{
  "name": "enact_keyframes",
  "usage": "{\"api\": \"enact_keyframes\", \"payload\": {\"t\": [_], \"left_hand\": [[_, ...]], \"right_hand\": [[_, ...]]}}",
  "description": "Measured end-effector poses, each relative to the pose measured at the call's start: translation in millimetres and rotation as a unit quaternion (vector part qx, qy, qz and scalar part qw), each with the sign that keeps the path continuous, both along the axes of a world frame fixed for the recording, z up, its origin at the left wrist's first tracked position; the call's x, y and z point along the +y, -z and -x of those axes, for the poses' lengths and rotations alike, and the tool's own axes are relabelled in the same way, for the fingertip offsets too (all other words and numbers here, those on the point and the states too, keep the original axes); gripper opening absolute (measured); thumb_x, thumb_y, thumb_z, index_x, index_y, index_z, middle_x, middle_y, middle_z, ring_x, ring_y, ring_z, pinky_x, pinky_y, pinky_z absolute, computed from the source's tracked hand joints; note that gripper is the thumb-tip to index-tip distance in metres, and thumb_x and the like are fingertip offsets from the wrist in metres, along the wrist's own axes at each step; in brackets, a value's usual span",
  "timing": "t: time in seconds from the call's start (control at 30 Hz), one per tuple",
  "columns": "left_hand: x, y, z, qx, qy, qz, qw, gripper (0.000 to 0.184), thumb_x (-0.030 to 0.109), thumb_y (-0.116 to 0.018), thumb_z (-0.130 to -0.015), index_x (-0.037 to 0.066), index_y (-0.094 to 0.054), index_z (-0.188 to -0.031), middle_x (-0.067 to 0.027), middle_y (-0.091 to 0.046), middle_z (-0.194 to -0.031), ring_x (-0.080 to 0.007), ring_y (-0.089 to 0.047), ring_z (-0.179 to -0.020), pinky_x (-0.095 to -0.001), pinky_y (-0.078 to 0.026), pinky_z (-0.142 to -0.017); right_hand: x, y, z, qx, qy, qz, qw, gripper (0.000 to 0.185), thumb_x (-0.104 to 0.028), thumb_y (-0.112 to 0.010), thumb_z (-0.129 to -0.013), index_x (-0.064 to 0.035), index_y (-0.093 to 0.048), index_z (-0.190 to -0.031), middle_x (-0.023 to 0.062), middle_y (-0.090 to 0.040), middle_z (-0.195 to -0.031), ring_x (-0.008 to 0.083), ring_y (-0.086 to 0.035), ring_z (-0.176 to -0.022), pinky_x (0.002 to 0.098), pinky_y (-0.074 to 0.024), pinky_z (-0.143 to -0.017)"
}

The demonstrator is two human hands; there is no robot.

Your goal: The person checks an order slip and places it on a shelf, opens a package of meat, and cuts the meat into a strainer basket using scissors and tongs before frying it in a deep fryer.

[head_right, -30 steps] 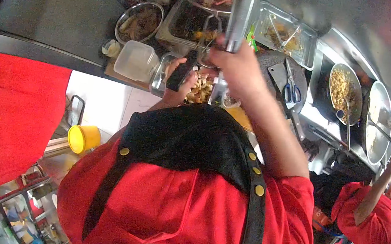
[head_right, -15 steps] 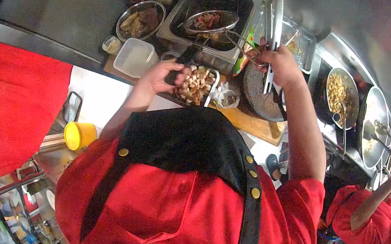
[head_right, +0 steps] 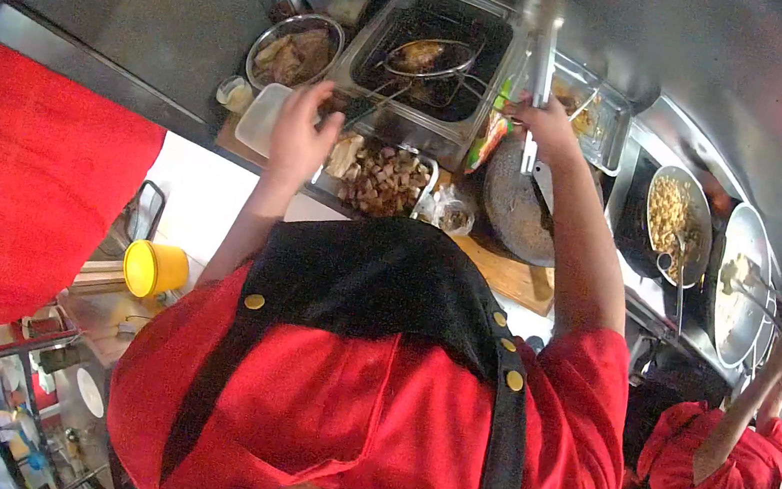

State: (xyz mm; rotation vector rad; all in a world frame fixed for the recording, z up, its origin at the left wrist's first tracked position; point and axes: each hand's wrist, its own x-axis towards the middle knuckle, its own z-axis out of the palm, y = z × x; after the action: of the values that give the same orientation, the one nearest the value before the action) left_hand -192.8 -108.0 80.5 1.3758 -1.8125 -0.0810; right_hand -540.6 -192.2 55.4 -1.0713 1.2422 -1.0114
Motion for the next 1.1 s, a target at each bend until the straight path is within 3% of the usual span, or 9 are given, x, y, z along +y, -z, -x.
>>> {"api": "enact_keyframes", "payload": {"t": [0.17, 0.27, 0.33, 0.4, 0.47, 0.87, 0.93, 1.03, 1.1], "left_hand": [[5, -17, 29, 0.049, 0.167, -0.090, 0.981, 0.036, 0.013, -0.063, -0.076, 0.005, -0.054, -0.109, -0.0130, -0.059, -0.099, -0.0311, -0.056, -0.093, -0.0384, -0.045, -0.080], [-10, -3, 28, -0.031, 0.151, -0.049, 0.987, 0.044, 0.015, -0.063, -0.077, 0.006, -0.051, -0.118, -0.0126, -0.058, -0.106, -0.0296, -0.055, -0.098, -0.0385, -0.044, -0.084], [-13, 4, 21, -0.228, 0.020, -0.014, 0.973, 0.049, 0.022, -0.063, -0.077, 0.006, -0.048, -0.121, -0.0124, -0.055, -0.113, -0.0325, -0.056, -0.096, -0.0397, -0.046, -0.084], [-14, 24, 14, -0.265, 0.025, -0.041, 0.963, 0.054, 0.025, -0.061, -0.079, 0.007, -0.043, -0.126, -0.0120, -0.052, -0.118, -0.0335, -0.056, -0.097, -0.0412, -0.046, -0.083], [-9, 29, 19, -0.289, -0.005, -0.223, 0.931, 0.052, 0.026, -0.058, -0.081, 0.006, -0.042, -0.126, -0.0123, -0.054, -0.113, -0.0326, -0.057, -0.094, -0.0421, -0.047, -0.079], [-10, 37, 16, -0.247, -0.008, -0.230, 0.941, 0.048, 0.022, -0.050, -0.086, 0.002, -0.040, -0.128, -0.0195, -0.054, -0.109, -0.0336, -0.059, -0.089, -0.0415, -0.048, -0.074], [-2, 31, 22, -0.243, -0.002, -0.218, 0.945, 0.047, 0.021, -0.050, -0.086, 0.001, -0.041, -0.127, -0.0201, -0.054, -0.108, -0.0335, -0.058, -0.089, -0.0414, -0.048, -0.074], [-9, 46, 24, -0.236, -0.024, -0.224, 0.945, 0.047, 0.022, -0.051, -0.085, 0.003, -0.042, -0.127, -0.0177, -0.054, -0.105, -0.0329, -0.058, -0.088, -0.0420, -0.049, -0.072], [-8, 34, 23, -0.212, -0.041, -0.256, 0.942, 0.047, 0.023, -0.053, -0.083, 0.006, -0.044, -0.126, -0.0150, -0.054, -0.105, -0.0337, -0.057, -0.092, -0.0428, -0.048, -0.075]], "right_hand": [[2, 11, 4, 0.022, 0.161, 0.017, 0.987, 0.018, 0.004, -0.059, -0.074, -0.0029, -0.047, -0.086, 0.0098, -0.059, -0.073, 0.0150, -0.055, -0.054, 0.0251, -0.0413, -0.042], [1, 18, 4, 0.113, 0.185, 0.062, 0.974, 0.017, 0.003, -0.058, -0.075, -0.0030, -0.047, -0.087, 0.0073, -0.057, -0.068, 0.0140, -0.052, -0.049, 0.0265, -0.0406, -0.040], [-12, 43, 34, 0.167, 0.215, 0.054, 0.961, 0.015, 0.003, -0.057, -0.076, -0.0033, -0.049, -0.086, 0.0076, -0.058, -0.069, 0.0139, -0.051, -0.047, 0.0266, -0.0405, -0.040], [-18, 65, 40, 0.097, 0.243, 0.043, 0.964, 0.015, 0.004, -0.057, -0.075, -0.0042, -0.049, -0.085, 0.0068, -0.057, -0.067, 0.0139, -0.051, -0.047, 0.0268, -0.0405, -0.040], [-30, 91, 38, 0.171, 0.284, 0.115, 0.936, 0.017, 0.003, -0.059, -0.073, -0.0046, -0.051, -0.085, 0.0064, -0.056, -0.065, 0.0138, -0.051, -0.047, 0.0266, -0.0405, -0.041], [-29, 80, 20, 0.190, 0.293, 0.139, 0.927, 0.015, 0.001, -0.056, -0.074, -0.0068, -0.044, -0.078, 0.0047, -0.051, -0.064, 0.0130, -0.046, -0.046, 0.0259, -0.0330, -0.037], [-24, 74, 25, 0.092, 0.341, 0.102, 0.930, 0.014, 0.001, -0.056, -0.074, -0.0068, -0.045, -0.079, 0.0048, -0.051, -0.063, 0.0128, -0.046, -0.046, 0.0271, -0.0335, -0.037], [-58, 138, 59, 0.303, 0.314, 0.172, 0.883, 0.012, -0.002, -0.056, -0.076, -0.0054, -0.046, -0.081, 0.0032, -0.049, -0.061, 0.0137, -0.048, -0.045, 0.0275, -0.0361, -0.037], [-41, 114, 51, 0.313, 0.305, 0.118, 0.892, 0.015, -0.009, -0.057, -0.073, -0.0026, -0.053, -0.086, 0.0145, -0.058, -0.074, 0.0287, -0.057, -0.068, 0.0367, -0.0428, -0.061]]}}
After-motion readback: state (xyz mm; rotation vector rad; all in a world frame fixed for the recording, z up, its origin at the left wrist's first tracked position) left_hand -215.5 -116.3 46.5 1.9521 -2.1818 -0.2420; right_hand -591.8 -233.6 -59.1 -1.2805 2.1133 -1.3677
